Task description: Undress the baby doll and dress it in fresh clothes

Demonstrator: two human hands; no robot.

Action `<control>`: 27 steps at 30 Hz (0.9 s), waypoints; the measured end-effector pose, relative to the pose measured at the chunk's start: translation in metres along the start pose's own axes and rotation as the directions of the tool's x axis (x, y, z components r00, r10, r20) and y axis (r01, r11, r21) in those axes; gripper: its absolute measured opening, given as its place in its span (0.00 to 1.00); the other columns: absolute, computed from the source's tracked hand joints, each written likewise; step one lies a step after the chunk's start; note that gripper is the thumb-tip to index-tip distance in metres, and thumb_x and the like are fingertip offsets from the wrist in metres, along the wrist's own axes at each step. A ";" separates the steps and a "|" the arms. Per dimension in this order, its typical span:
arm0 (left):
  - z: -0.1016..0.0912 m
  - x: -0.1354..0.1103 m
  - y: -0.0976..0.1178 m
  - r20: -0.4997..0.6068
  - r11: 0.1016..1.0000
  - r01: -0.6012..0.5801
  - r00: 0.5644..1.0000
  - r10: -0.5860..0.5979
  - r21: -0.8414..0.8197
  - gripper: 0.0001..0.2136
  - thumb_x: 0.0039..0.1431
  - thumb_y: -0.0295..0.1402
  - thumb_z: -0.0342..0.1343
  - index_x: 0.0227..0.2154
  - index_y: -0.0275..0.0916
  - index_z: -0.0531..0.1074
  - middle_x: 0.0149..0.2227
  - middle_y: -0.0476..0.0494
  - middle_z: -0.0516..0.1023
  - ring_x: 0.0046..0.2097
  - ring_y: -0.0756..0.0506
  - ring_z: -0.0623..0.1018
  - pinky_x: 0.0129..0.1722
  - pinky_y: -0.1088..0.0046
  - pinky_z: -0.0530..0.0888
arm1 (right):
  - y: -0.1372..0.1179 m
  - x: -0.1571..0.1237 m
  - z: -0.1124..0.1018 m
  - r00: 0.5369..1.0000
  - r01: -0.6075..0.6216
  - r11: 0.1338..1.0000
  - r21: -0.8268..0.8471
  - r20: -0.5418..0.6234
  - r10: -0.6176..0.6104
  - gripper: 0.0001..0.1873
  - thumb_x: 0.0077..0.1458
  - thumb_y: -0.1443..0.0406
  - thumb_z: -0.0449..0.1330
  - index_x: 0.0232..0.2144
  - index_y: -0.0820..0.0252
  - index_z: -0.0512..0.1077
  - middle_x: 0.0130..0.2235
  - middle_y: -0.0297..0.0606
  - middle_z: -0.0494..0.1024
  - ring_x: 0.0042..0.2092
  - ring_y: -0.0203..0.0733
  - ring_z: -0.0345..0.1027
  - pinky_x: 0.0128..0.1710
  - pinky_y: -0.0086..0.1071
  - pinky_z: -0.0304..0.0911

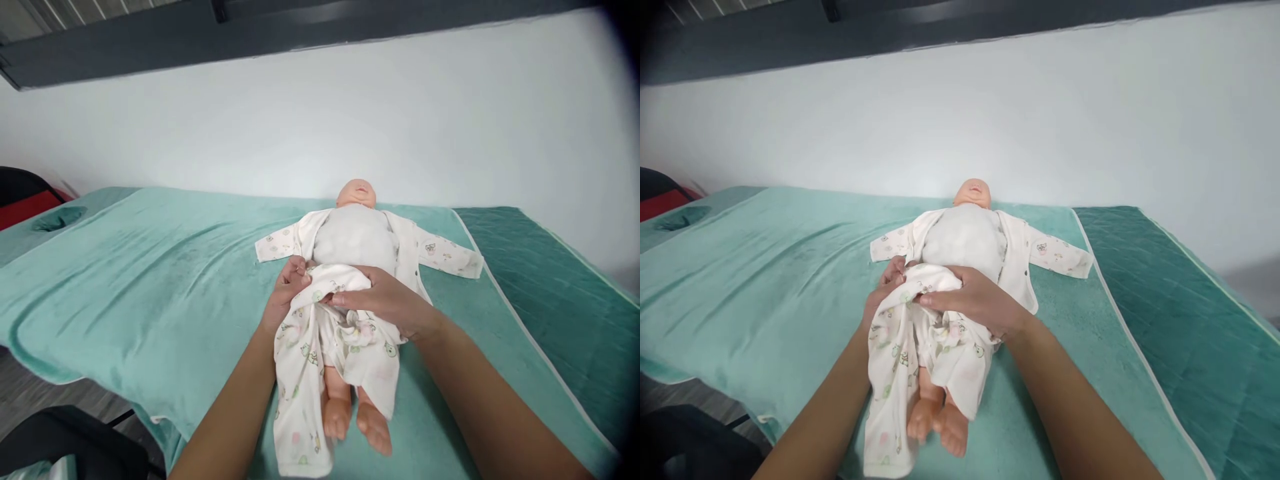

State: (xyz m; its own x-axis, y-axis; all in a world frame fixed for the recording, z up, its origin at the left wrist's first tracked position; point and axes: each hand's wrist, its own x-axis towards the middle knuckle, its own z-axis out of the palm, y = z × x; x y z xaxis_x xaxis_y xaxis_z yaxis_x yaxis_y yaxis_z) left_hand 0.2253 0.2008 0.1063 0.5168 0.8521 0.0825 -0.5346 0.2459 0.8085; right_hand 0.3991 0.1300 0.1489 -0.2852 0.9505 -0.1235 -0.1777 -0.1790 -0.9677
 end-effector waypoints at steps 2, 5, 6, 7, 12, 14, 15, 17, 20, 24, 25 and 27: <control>-0.001 0.001 -0.002 0.048 0.999 0.002 0.999 -0.004 0.038 0.18 0.45 0.33 0.68 0.33 0.40 0.63 0.29 0.55 0.68 0.24 0.55 0.69 0.23 0.80 0.64 | 0.001 -0.001 -0.001 1.000 0.004 1.000 0.025 0.029 -0.005 0.23 0.47 0.61 0.70 0.47 0.58 0.76 0.41 0.37 0.80 0.41 0.40 0.73 0.41 0.32 0.67; -0.001 0.001 -0.003 0.086 0.997 0.002 0.996 -0.009 0.082 0.16 0.47 0.32 0.68 0.34 0.40 0.64 0.28 0.56 0.69 0.24 0.55 0.69 0.24 0.81 0.65 | -0.001 -0.004 0.000 0.994 0.032 0.999 0.023 0.105 -0.035 0.26 0.45 0.65 0.71 0.49 0.57 0.75 0.38 0.34 0.79 0.39 0.38 0.72 0.40 0.31 0.66; -0.001 0.001 -0.003 0.090 0.996 0.001 0.996 -0.009 0.093 0.16 0.47 0.32 0.68 0.34 0.40 0.65 0.28 0.56 0.69 0.24 0.55 0.70 0.24 0.81 0.65 | -0.002 -0.005 0.002 0.992 0.043 0.999 -0.001 0.118 -0.043 0.27 0.44 0.65 0.71 0.49 0.57 0.74 0.39 0.34 0.79 0.40 0.38 0.72 0.41 0.31 0.66; -0.001 0.001 -0.003 0.090 0.995 -0.001 0.996 -0.008 0.103 0.17 0.47 0.32 0.68 0.34 0.40 0.65 0.28 0.56 0.70 0.25 0.55 0.71 0.25 0.81 0.66 | -0.003 -0.005 0.003 0.991 0.050 0.998 -0.035 0.123 -0.046 0.29 0.43 0.66 0.71 0.50 0.57 0.74 0.40 0.34 0.79 0.41 0.39 0.72 0.41 0.32 0.66; 0.000 0.001 -0.001 0.072 0.972 0.063 0.994 -0.081 0.225 0.20 0.49 0.45 0.67 0.38 0.39 0.68 0.28 0.52 0.73 0.26 0.53 0.71 0.26 0.79 0.66 | 0.000 -0.003 0.008 0.997 0.043 0.999 -0.029 -0.069 -0.045 0.23 0.44 0.65 0.69 0.45 0.57 0.74 0.39 0.35 0.79 0.41 0.42 0.72 0.40 0.33 0.67; 0.001 -0.002 0.002 0.087 0.953 0.087 0.989 -0.116 0.289 0.26 0.50 0.56 0.61 0.41 0.37 0.71 0.32 0.47 0.75 0.29 0.51 0.72 0.28 0.78 0.67 | 0.003 0.000 0.007 0.981 0.060 0.996 0.061 -0.186 -0.047 0.18 0.46 0.63 0.67 0.41 0.58 0.74 0.35 0.34 0.78 0.37 0.41 0.72 0.37 0.33 0.67; 0.001 -0.004 0.005 0.114 0.944 0.091 0.984 -0.133 0.316 0.30 0.50 0.59 0.58 0.43 0.36 0.72 0.34 0.44 0.76 0.32 0.49 0.74 0.30 0.77 0.68 | 0.005 0.001 0.006 0.975 0.072 0.992 0.102 -0.218 -0.049 0.15 0.46 0.63 0.67 0.39 0.58 0.73 0.34 0.34 0.78 0.36 0.41 0.72 0.36 0.32 0.67; 0.001 -0.008 0.010 0.189 0.926 0.123 0.961 -0.201 0.357 0.32 0.46 0.58 0.62 0.45 0.36 0.73 0.39 0.41 0.77 0.36 0.45 0.75 0.34 0.74 0.70 | 0.006 0.003 0.005 0.973 0.085 0.984 0.154 -0.227 -0.048 0.12 0.47 0.62 0.66 0.36 0.58 0.72 0.32 0.32 0.76 0.33 0.40 0.71 0.33 0.31 0.66; -0.001 -0.012 0.013 0.196 0.876 0.236 0.919 -0.342 0.419 0.26 0.41 0.41 0.72 0.43 0.35 0.75 0.37 0.43 0.79 0.36 0.44 0.77 0.36 0.72 0.72 | 0.007 0.003 0.005 0.977 0.082 0.986 0.142 -0.208 -0.051 0.11 0.48 0.61 0.65 0.34 0.58 0.71 0.30 0.31 0.74 0.31 0.38 0.69 0.31 0.30 0.65; -0.004 -0.014 0.004 0.067 0.921 0.263 0.954 -0.293 0.287 0.20 0.41 0.33 0.70 0.39 0.33 0.76 0.34 0.43 0.80 0.33 0.45 0.78 0.33 0.73 0.72 | 0.006 0.002 0.005 0.984 0.056 0.997 0.057 -0.174 -0.045 0.14 0.47 0.59 0.67 0.36 0.57 0.72 0.31 0.31 0.75 0.32 0.38 0.69 0.31 0.29 0.64; -0.004 -0.014 0.001 0.042 0.948 0.234 0.968 -0.249 0.216 0.21 0.41 0.32 0.69 0.41 0.34 0.76 0.34 0.43 0.80 0.33 0.44 0.78 0.33 0.72 0.72 | 0.005 0.002 0.004 0.988 0.052 0.998 0.023 -0.150 -0.048 0.16 0.47 0.59 0.68 0.37 0.57 0.72 0.32 0.32 0.76 0.34 0.39 0.70 0.32 0.30 0.64; -0.003 -0.013 -0.004 -0.006 0.981 0.167 0.986 -0.167 0.099 0.22 0.42 0.34 0.68 0.43 0.35 0.74 0.33 0.43 0.80 0.33 0.44 0.79 0.34 0.71 0.73 | 0.001 0.001 0.003 0.996 0.061 0.996 -0.057 -0.061 -0.064 0.20 0.46 0.58 0.69 0.42 0.57 0.74 0.37 0.34 0.78 0.38 0.40 0.71 0.36 0.31 0.66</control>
State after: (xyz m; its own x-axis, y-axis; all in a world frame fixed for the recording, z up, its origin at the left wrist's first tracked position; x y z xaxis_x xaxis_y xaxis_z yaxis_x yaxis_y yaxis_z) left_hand 0.2186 0.1897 0.1006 0.5947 0.8019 -0.0576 -0.3722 0.3381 0.8644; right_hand 0.3956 0.1299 0.1484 -0.2152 0.9738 -0.0742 -0.1403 -0.1060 -0.9844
